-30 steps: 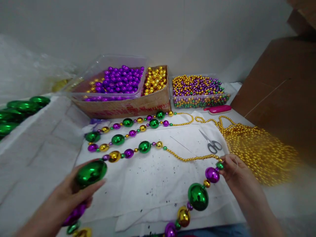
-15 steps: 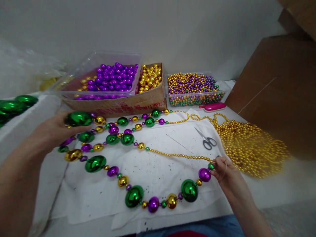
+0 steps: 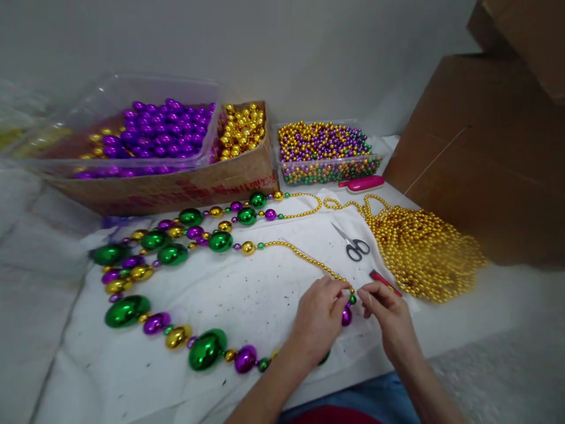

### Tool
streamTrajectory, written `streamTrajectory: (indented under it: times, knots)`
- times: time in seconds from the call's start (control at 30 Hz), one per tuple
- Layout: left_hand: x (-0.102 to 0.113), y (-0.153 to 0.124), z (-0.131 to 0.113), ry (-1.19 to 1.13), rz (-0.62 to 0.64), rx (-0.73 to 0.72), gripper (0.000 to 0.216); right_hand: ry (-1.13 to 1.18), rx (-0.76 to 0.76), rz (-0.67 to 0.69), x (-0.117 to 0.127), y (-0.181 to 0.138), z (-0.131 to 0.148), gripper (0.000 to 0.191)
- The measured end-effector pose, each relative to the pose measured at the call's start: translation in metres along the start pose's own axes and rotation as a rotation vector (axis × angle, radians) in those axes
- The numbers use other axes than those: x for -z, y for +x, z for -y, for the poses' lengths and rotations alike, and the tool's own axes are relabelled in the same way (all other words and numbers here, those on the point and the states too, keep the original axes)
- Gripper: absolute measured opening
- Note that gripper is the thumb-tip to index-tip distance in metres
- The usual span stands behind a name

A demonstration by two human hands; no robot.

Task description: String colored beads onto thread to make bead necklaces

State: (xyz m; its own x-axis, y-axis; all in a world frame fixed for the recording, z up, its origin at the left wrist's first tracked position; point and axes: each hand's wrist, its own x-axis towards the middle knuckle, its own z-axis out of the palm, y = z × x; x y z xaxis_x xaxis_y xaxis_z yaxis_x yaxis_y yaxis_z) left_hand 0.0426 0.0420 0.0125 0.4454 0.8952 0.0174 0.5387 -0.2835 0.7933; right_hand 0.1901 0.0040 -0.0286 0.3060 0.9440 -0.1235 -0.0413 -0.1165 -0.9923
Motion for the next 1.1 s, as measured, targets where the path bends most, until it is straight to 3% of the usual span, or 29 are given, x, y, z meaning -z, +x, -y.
streamTrajectory:
  times: [0.13,0.3,0.4,0.53,0.7,0.8,0.9,1.03,1.1]
  knots:
    - [-0.027,0.003,0.003,-0.225,-0.025,0.076,0.013,-0.271,0.163,0.011,0.004,-0.007,0.015,0.014]
    - [-0.028,0.003,0.007,-0.466,0.036,0.117,0.008,-0.412,0.242,0.203,0.007,0.006,0.03,0.021]
    - [-0.022,0.002,0.009,-0.649,0.092,0.271,0.012,-0.675,0.277,0.281,0.007,0.037,0.032,0.027]
    - [-0.013,0.002,0.013,-0.904,0.088,0.474,0.022,-0.908,0.288,0.143,-0.002,0.09,0.023,0.012]
    - [-0.007,-0.002,0.013,-1.077,0.122,0.491,0.026,-0.991,0.255,0.101,-0.013,0.118,0.016,0.022]
    - [-0.005,-0.005,0.01,-1.056,0.127,0.465,0.027,-0.924,0.24,0.107,0.002,0.111,0.028,0.034]
    - [-0.003,-0.008,0.008,-1.016,0.112,0.423,0.027,-0.772,0.206,0.174,0.033,0.083,0.044,0.041]
    - [-0.002,-0.01,0.003,-0.986,0.133,0.351,0.024,-0.288,-0.091,0.392,0.076,0.024,0.055,0.05]
    - [-0.004,-0.01,0.001,-0.997,0.18,0.322,0.024,-0.243,-0.177,0.45,0.091,-0.004,0.06,0.048]
